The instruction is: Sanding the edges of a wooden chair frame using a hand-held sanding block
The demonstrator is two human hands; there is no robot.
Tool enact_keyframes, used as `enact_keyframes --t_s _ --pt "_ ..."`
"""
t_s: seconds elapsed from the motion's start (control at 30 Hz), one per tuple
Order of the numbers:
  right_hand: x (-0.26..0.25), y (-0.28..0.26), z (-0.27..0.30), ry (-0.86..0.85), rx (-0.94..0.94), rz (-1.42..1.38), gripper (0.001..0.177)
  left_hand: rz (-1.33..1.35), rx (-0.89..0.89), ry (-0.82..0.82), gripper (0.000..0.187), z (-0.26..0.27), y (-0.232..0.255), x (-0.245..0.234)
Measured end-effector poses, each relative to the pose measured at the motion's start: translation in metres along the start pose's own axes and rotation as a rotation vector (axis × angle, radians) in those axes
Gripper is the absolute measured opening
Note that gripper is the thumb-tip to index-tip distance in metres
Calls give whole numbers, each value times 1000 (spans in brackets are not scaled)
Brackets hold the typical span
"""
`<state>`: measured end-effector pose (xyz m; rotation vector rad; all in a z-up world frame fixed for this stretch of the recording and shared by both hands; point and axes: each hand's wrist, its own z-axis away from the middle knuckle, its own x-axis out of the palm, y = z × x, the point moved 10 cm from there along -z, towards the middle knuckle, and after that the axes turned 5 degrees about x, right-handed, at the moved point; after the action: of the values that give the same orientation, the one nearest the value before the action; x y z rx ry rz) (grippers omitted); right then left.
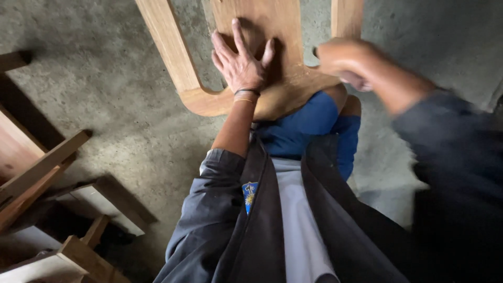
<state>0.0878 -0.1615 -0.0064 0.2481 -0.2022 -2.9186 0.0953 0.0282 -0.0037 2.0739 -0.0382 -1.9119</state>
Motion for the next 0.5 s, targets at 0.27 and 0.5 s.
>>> enact_keyframes --t_s 0.27,0.5 --pt "-8 10 28 -45 -20 -65 19 -1 -31 -38 90 -3 -6 5" --pt "17 0 -51 15 -45 -81 24 77 5 -55 87 1 -2 3"
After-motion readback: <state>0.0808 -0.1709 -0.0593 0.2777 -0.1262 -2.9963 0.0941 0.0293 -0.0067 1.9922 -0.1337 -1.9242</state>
